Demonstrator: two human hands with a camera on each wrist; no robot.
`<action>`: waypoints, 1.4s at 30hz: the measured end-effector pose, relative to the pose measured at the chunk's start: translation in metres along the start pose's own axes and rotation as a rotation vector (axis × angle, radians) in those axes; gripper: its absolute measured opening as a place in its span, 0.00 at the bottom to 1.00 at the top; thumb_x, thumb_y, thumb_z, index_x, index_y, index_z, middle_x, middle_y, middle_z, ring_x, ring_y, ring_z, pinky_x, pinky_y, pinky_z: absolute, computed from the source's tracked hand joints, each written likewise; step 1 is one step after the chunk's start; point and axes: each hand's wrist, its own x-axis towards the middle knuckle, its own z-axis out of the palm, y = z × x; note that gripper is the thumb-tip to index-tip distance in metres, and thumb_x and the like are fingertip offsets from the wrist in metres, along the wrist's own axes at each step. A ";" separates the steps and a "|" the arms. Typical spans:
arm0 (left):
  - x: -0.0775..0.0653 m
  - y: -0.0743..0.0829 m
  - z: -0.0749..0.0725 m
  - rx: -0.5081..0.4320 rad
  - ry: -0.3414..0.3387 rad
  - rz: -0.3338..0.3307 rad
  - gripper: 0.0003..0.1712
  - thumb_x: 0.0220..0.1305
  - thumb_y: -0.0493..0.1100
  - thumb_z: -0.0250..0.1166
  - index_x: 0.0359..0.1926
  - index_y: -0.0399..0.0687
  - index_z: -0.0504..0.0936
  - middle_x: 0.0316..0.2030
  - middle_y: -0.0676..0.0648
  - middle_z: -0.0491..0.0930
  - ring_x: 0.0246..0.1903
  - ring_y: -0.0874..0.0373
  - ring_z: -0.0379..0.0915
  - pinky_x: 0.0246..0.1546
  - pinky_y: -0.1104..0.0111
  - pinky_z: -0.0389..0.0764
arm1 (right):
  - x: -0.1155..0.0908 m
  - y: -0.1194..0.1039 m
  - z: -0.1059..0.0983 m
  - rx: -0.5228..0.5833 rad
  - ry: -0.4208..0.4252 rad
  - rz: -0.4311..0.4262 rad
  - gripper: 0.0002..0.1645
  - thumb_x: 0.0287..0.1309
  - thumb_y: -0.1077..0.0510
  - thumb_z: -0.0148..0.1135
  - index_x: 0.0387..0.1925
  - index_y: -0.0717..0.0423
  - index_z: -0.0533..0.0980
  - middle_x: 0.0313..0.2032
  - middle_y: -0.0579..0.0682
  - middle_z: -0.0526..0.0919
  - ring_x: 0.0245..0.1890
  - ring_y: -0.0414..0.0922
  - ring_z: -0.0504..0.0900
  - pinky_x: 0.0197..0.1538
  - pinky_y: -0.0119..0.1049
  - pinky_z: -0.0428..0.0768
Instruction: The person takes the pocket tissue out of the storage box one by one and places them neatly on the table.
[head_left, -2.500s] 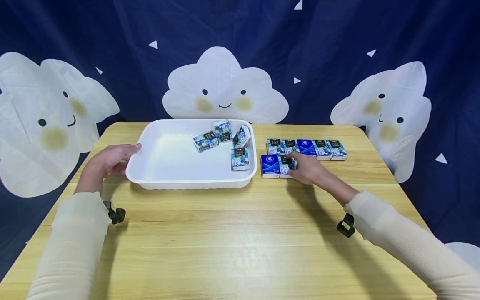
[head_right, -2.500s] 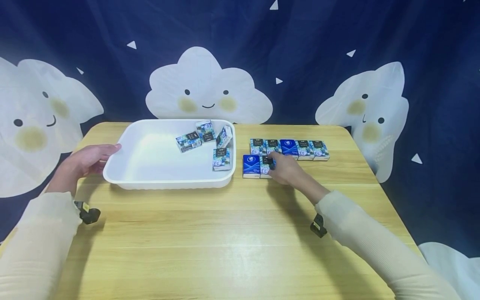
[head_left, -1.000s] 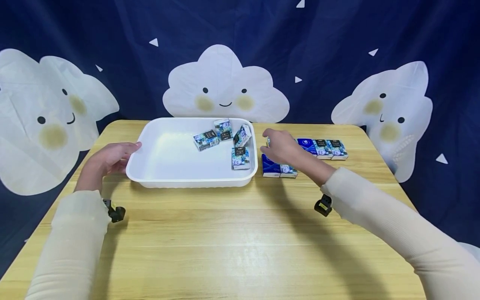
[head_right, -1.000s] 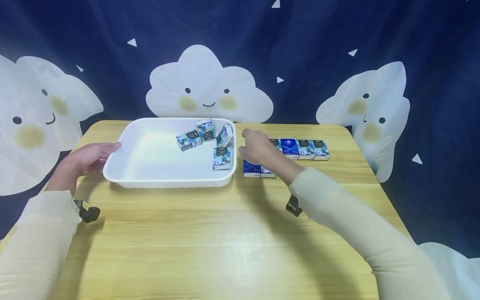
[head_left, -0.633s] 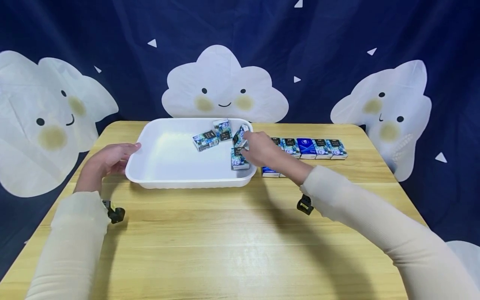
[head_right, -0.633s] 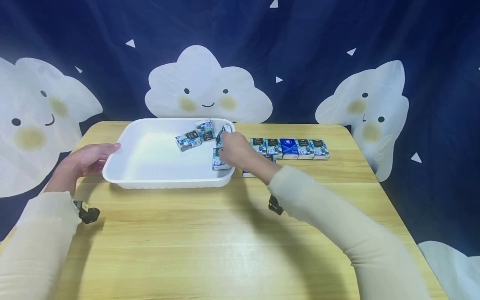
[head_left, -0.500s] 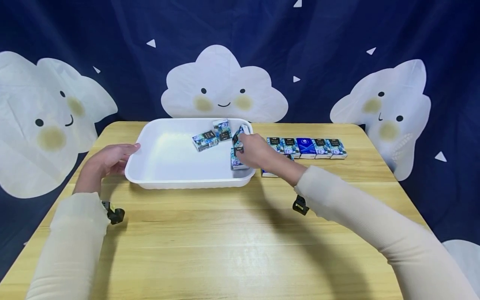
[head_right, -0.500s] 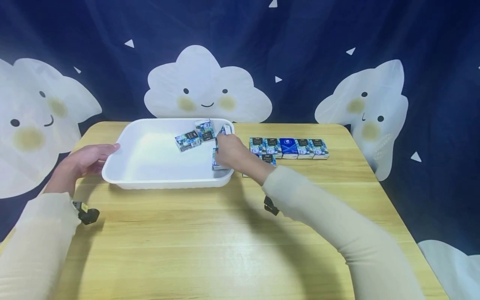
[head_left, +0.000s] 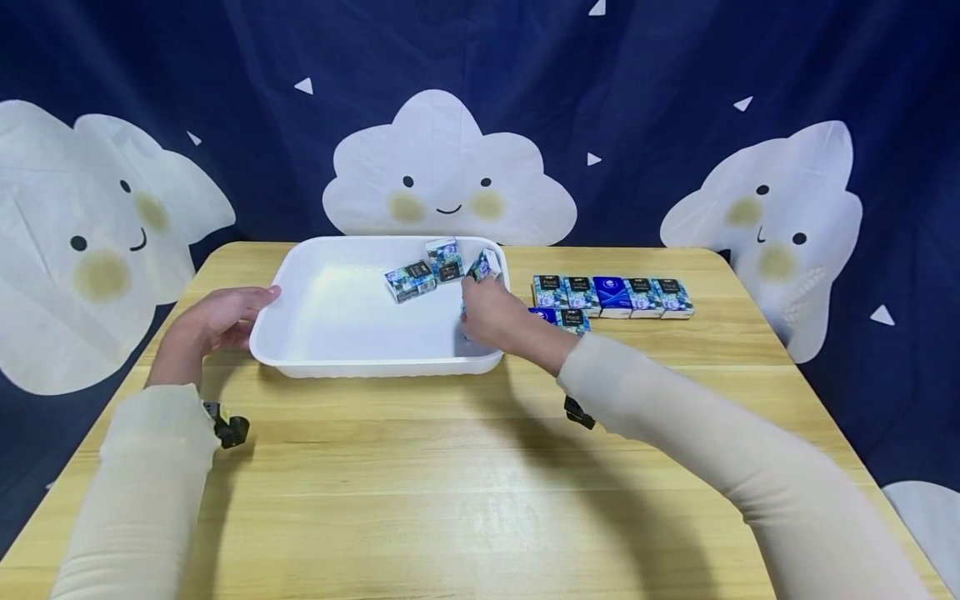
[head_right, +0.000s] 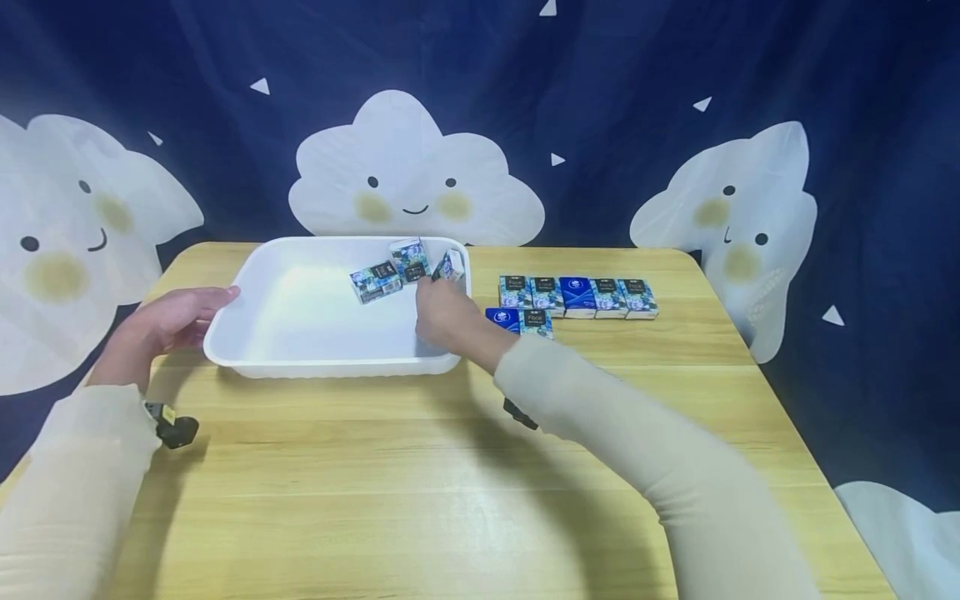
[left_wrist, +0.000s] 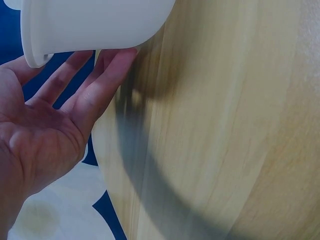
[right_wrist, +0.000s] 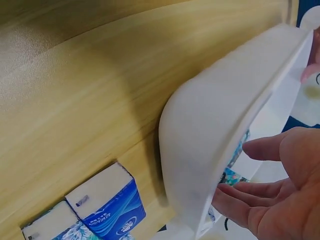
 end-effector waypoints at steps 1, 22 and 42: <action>0.000 0.000 0.000 0.001 0.001 -0.005 0.52 0.72 0.70 0.51 0.80 0.40 0.48 0.57 0.43 0.72 0.40 0.65 0.78 0.41 0.68 0.84 | 0.001 0.000 0.001 -0.012 -0.006 0.005 0.33 0.71 0.57 0.56 0.71 0.66 0.62 0.40 0.56 0.81 0.36 0.46 0.83 0.36 0.36 0.83; 0.001 -0.001 0.000 0.028 -0.002 -0.012 0.55 0.70 0.73 0.49 0.81 0.42 0.46 0.69 0.33 0.62 0.44 0.61 0.76 0.43 0.68 0.83 | 0.015 -0.004 0.032 -0.178 0.003 0.056 0.30 0.74 0.47 0.55 0.65 0.65 0.68 0.57 0.65 0.77 0.53 0.59 0.80 0.52 0.48 0.82; 0.001 0.000 0.001 0.019 -0.004 -0.016 0.55 0.70 0.74 0.49 0.81 0.42 0.44 0.70 0.32 0.61 0.44 0.61 0.77 0.44 0.67 0.84 | 0.013 0.000 0.032 -0.088 0.021 -0.001 0.21 0.71 0.58 0.53 0.61 0.61 0.69 0.50 0.63 0.78 0.43 0.53 0.80 0.39 0.43 0.84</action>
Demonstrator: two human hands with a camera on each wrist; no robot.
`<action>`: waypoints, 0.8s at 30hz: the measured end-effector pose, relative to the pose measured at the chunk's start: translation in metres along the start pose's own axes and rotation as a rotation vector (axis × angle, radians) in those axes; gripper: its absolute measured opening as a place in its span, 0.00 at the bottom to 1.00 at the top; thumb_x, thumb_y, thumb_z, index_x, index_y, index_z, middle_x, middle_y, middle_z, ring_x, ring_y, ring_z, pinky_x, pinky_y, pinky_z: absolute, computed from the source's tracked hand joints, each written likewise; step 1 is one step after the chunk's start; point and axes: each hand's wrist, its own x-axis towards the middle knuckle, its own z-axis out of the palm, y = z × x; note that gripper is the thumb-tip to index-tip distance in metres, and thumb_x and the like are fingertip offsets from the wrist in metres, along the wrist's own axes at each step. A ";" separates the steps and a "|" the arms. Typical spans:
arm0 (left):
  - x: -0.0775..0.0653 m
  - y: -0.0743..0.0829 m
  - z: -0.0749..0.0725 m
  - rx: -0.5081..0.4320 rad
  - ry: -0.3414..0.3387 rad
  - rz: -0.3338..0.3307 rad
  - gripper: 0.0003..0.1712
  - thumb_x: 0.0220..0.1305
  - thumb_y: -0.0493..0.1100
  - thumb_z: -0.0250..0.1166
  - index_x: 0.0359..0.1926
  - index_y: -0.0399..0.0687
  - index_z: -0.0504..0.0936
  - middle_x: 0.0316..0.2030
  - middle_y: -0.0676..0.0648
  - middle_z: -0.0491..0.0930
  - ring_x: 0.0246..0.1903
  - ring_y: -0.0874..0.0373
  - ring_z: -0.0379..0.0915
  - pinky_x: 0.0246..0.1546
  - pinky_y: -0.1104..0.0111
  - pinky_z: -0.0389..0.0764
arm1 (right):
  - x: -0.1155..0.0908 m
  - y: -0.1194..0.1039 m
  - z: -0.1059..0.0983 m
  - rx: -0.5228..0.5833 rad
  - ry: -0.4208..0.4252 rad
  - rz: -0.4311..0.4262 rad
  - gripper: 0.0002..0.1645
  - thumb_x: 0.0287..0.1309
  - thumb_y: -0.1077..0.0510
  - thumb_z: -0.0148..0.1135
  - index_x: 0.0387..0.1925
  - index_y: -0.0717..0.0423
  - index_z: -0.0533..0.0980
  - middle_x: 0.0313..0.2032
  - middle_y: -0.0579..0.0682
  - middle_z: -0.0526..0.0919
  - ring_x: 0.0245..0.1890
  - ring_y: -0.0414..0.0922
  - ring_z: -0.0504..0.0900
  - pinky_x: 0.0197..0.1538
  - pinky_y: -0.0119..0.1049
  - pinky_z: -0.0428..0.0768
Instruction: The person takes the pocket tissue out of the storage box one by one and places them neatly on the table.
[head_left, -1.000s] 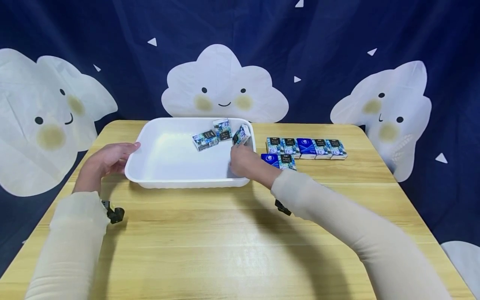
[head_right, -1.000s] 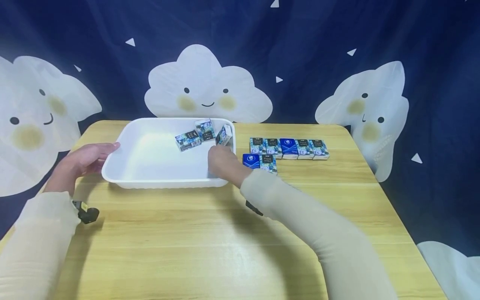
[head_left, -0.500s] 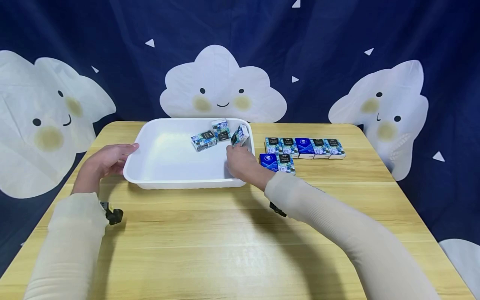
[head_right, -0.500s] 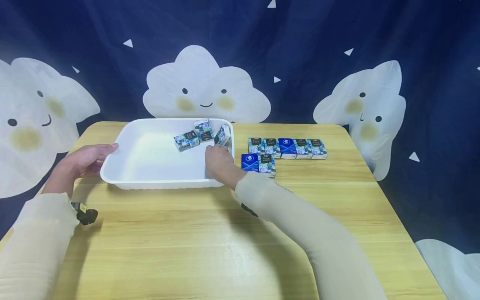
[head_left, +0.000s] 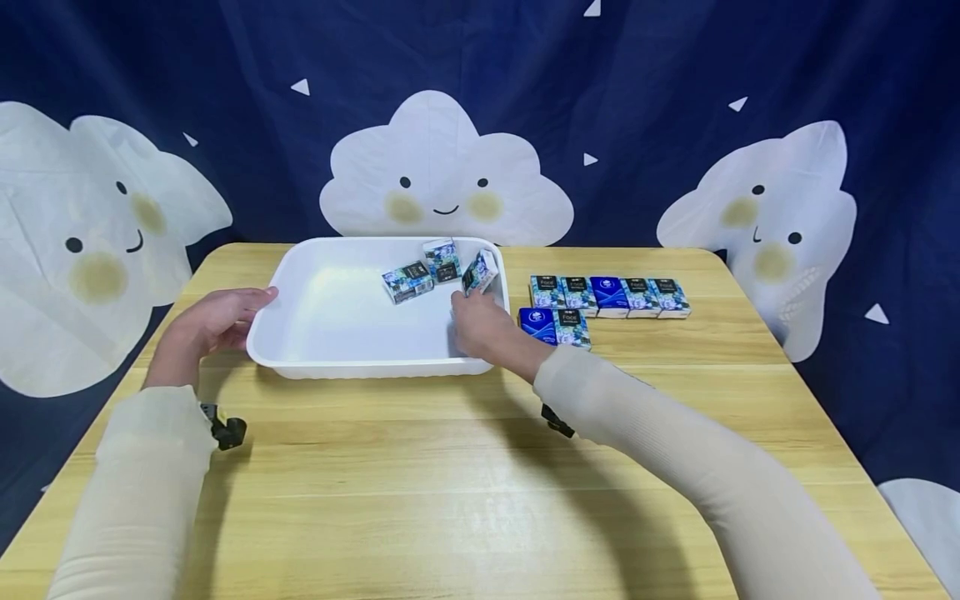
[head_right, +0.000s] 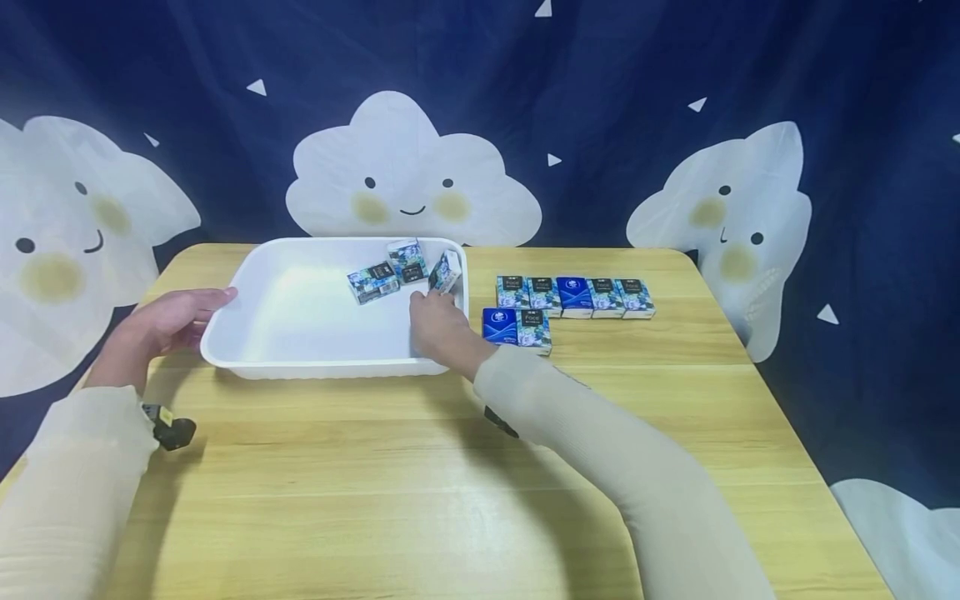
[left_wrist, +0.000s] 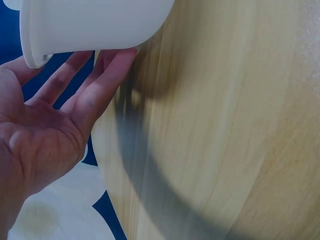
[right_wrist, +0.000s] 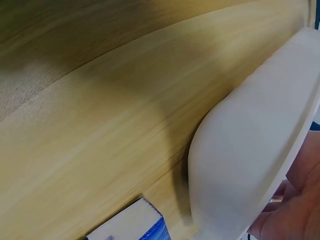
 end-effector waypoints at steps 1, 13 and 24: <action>0.000 0.000 0.000 0.000 0.000 0.000 0.55 0.70 0.74 0.49 0.81 0.42 0.44 0.71 0.32 0.60 0.44 0.61 0.77 0.44 0.67 0.84 | -0.001 0.000 0.000 0.013 -0.002 -0.002 0.22 0.70 0.59 0.54 0.62 0.61 0.68 0.51 0.63 0.78 0.43 0.53 0.80 0.39 0.43 0.84; 0.001 0.000 0.000 0.009 0.005 0.020 0.54 0.71 0.72 0.49 0.81 0.41 0.46 0.65 0.37 0.68 0.42 0.63 0.77 0.43 0.68 0.83 | -0.001 -0.001 -0.004 0.023 -0.041 0.023 0.29 0.59 0.60 0.62 0.62 0.62 0.71 0.56 0.65 0.77 0.54 0.56 0.77 0.53 0.49 0.82; 0.002 -0.002 -0.001 -0.004 0.004 0.018 0.56 0.69 0.74 0.50 0.81 0.42 0.46 0.66 0.36 0.66 0.43 0.62 0.77 0.43 0.68 0.84 | 0.000 -0.001 -0.003 0.030 -0.026 -0.009 0.25 0.65 0.54 0.65 0.59 0.61 0.73 0.43 0.56 0.82 0.41 0.49 0.81 0.47 0.42 0.83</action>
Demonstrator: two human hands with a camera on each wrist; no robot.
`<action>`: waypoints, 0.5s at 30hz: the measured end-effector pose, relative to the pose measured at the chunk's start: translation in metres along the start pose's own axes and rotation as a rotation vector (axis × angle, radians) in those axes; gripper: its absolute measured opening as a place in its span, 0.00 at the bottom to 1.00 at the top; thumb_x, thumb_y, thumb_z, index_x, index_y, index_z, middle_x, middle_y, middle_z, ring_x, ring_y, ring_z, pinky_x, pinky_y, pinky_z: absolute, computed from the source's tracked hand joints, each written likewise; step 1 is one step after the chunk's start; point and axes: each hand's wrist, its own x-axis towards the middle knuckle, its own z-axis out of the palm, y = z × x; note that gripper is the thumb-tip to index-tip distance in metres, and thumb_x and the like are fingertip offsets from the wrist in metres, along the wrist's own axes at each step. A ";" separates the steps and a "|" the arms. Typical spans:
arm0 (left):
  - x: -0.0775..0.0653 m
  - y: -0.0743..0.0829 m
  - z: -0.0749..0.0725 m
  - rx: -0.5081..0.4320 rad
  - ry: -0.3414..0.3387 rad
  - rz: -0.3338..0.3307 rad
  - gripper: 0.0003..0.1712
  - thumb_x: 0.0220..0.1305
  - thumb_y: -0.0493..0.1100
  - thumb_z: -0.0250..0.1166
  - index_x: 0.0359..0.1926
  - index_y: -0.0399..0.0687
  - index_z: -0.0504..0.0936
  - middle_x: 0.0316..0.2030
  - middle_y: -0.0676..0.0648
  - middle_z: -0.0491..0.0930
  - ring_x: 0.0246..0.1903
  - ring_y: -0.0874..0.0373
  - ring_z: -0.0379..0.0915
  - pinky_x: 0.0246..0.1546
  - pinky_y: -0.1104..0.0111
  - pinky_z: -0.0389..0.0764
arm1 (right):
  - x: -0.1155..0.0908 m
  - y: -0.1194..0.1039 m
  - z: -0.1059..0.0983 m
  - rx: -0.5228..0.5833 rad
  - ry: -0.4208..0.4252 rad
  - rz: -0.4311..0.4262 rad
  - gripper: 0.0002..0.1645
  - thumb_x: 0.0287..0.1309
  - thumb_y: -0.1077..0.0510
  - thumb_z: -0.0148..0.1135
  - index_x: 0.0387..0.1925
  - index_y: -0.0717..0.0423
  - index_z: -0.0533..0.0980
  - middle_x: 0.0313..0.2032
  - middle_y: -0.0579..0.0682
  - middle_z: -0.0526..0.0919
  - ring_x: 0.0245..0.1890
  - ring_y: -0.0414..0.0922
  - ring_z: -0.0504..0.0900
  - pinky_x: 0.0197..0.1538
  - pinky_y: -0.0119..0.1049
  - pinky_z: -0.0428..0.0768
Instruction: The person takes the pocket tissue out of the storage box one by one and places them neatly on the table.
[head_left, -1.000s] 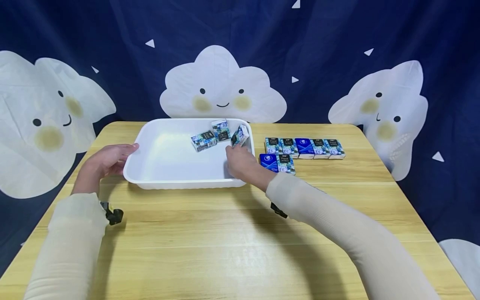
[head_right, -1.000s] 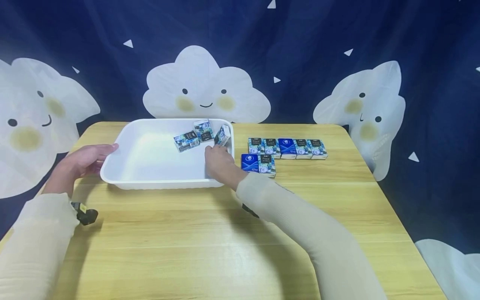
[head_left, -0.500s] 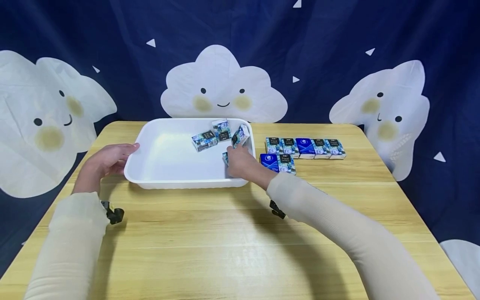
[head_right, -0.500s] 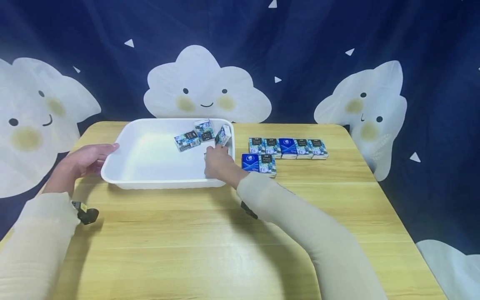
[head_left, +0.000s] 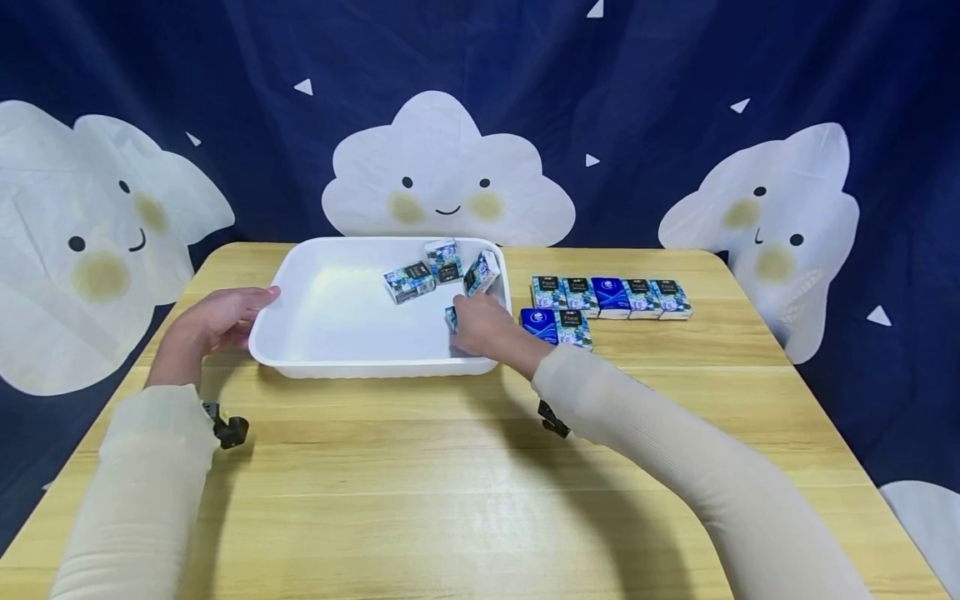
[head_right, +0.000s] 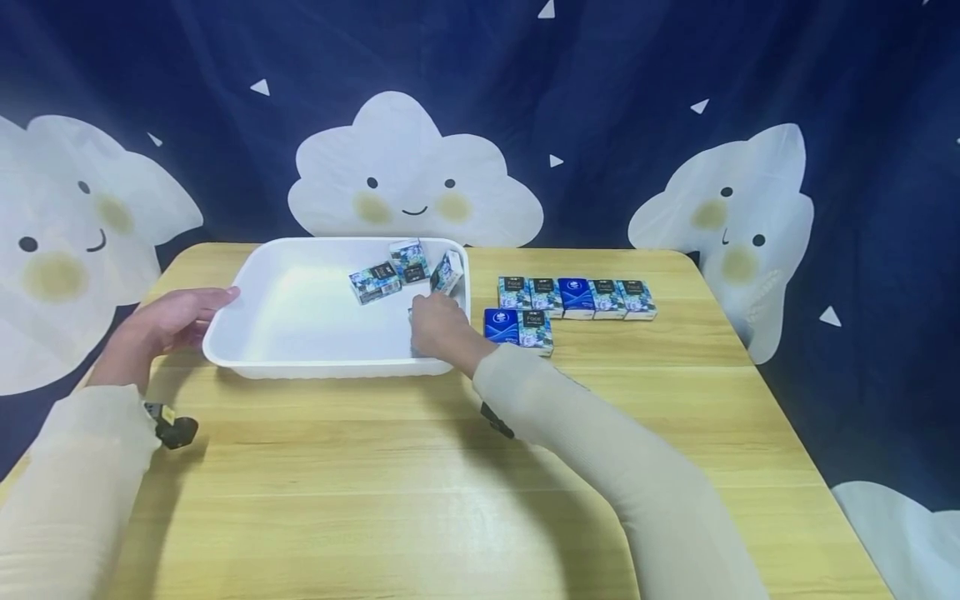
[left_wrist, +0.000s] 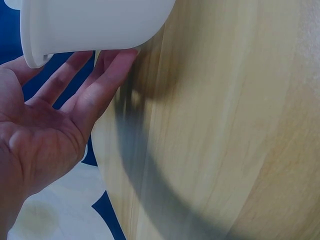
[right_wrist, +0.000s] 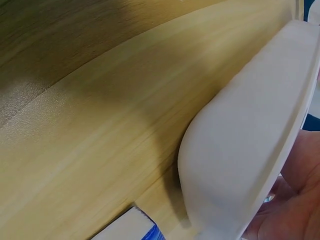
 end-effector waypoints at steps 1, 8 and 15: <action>0.000 0.000 0.000 -0.002 -0.002 -0.002 0.55 0.69 0.74 0.50 0.81 0.42 0.46 0.67 0.35 0.65 0.43 0.62 0.77 0.43 0.68 0.84 | 0.000 0.000 0.000 -0.003 0.003 -0.004 0.24 0.65 0.55 0.64 0.59 0.61 0.73 0.43 0.56 0.82 0.40 0.49 0.81 0.47 0.42 0.83; 0.000 0.000 0.000 -0.008 0.000 -0.018 0.56 0.69 0.74 0.49 0.81 0.43 0.45 0.71 0.32 0.59 0.43 0.62 0.77 0.43 0.68 0.83 | 0.000 0.000 0.001 0.006 0.017 0.001 0.23 0.68 0.57 0.60 0.61 0.61 0.72 0.41 0.55 0.82 0.38 0.47 0.80 0.43 0.40 0.83; 0.001 0.001 0.000 -0.009 -0.005 -0.023 0.55 0.70 0.74 0.49 0.81 0.44 0.44 0.72 0.31 0.58 0.45 0.60 0.76 0.43 0.68 0.83 | 0.000 0.002 0.001 0.016 0.028 -0.005 0.24 0.69 0.56 0.58 0.63 0.61 0.71 0.43 0.56 0.83 0.38 0.48 0.81 0.44 0.41 0.83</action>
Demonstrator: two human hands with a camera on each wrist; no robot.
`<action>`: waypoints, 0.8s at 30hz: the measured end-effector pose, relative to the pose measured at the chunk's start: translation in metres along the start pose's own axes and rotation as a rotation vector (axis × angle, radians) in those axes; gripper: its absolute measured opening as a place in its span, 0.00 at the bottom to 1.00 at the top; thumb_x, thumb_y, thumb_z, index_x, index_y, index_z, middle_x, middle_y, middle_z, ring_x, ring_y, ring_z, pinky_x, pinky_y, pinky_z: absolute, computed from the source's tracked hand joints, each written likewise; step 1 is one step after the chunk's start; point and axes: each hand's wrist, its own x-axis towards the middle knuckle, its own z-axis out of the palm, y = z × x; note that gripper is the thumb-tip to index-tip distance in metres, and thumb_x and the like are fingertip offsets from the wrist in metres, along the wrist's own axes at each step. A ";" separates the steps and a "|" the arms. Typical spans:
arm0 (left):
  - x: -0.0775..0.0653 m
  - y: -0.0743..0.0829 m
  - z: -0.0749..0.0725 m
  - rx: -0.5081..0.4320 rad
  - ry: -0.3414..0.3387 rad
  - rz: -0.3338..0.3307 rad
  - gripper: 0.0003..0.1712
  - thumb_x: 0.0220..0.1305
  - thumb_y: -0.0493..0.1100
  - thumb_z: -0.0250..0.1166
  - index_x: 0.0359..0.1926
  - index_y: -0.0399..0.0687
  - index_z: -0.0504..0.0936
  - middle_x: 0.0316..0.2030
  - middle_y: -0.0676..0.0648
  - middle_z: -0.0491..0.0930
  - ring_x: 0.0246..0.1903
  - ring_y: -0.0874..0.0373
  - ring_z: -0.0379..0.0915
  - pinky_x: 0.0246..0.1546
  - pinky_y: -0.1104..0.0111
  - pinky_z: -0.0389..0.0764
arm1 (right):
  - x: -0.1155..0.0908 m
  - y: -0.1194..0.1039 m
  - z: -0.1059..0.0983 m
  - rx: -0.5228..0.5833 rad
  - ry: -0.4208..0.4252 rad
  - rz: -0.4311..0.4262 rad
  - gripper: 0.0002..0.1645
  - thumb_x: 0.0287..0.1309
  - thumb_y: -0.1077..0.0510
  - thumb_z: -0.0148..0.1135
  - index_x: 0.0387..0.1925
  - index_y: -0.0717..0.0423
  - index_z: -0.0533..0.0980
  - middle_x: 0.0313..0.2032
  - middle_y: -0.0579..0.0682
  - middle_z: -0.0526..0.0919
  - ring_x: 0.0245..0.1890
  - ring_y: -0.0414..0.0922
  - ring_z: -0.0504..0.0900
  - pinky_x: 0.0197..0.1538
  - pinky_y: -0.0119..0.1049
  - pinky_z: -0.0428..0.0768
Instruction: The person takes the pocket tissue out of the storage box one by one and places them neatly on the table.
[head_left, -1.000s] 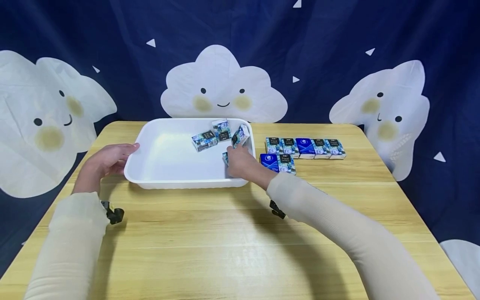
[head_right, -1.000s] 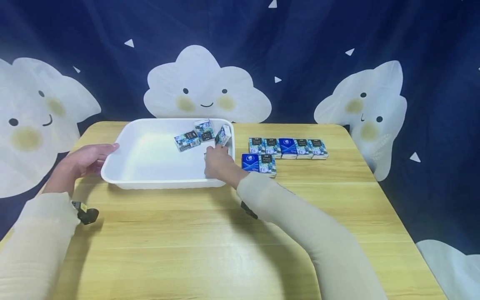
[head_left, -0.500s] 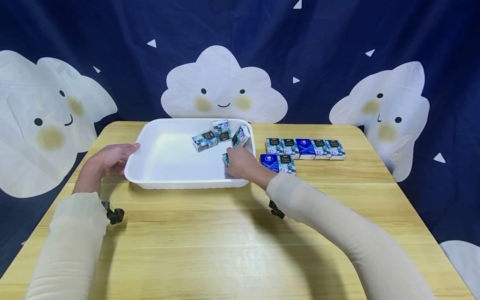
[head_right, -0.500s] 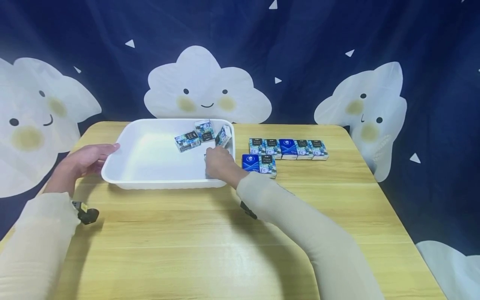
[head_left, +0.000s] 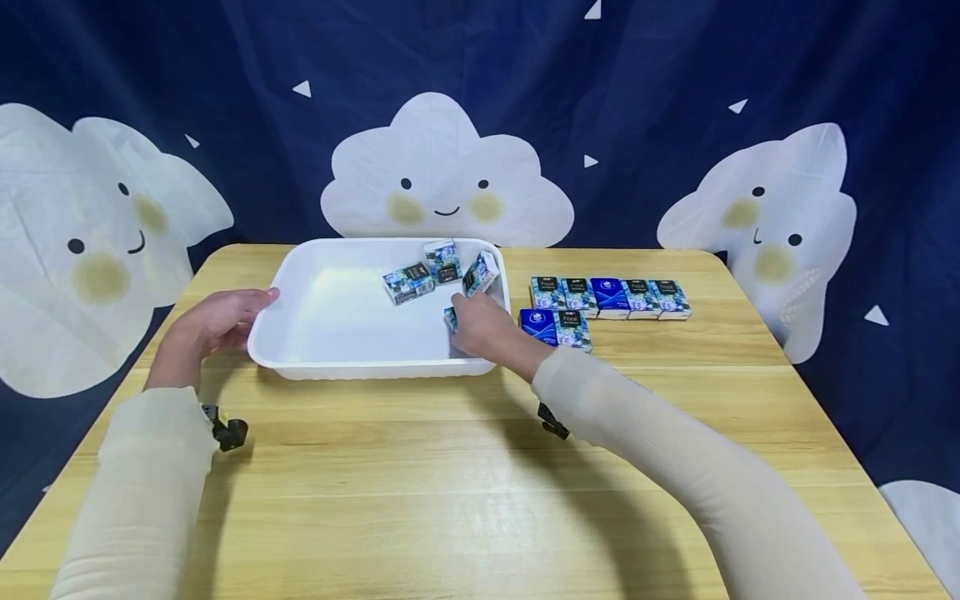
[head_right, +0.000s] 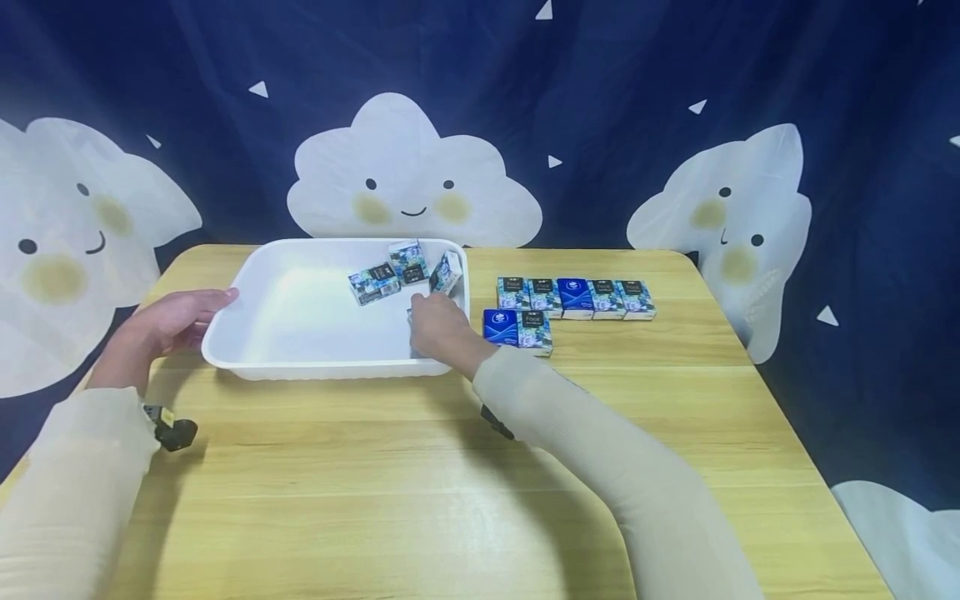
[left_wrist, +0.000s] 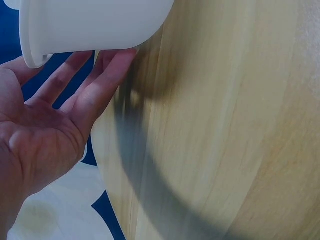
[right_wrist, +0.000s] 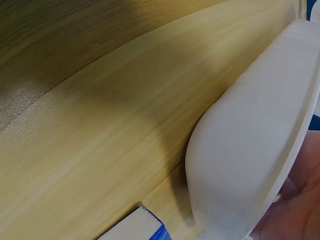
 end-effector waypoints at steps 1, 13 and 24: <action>0.000 0.000 0.000 -0.001 0.000 -0.001 0.55 0.70 0.74 0.49 0.81 0.44 0.44 0.72 0.31 0.57 0.45 0.60 0.76 0.43 0.68 0.83 | 0.000 0.000 0.000 0.004 0.005 -0.002 0.25 0.69 0.56 0.59 0.63 0.60 0.71 0.42 0.56 0.83 0.38 0.48 0.81 0.43 0.41 0.83; -0.002 -0.001 0.000 0.002 -0.001 -0.003 0.55 0.70 0.74 0.49 0.81 0.43 0.44 0.73 0.31 0.57 0.45 0.60 0.76 0.44 0.68 0.83 | -0.005 -0.002 -0.011 0.040 0.084 -0.065 0.26 0.64 0.55 0.64 0.62 0.58 0.73 0.28 0.48 0.78 0.24 0.42 0.73 0.25 0.33 0.68; -0.003 0.000 0.001 0.000 -0.002 -0.005 0.53 0.72 0.73 0.47 0.81 0.44 0.43 0.74 0.32 0.57 0.51 0.56 0.74 0.45 0.69 0.83 | -0.019 0.010 -0.046 0.064 0.132 -0.027 0.34 0.60 0.57 0.65 0.68 0.55 0.71 0.53 0.59 0.82 0.50 0.51 0.80 0.50 0.45 0.82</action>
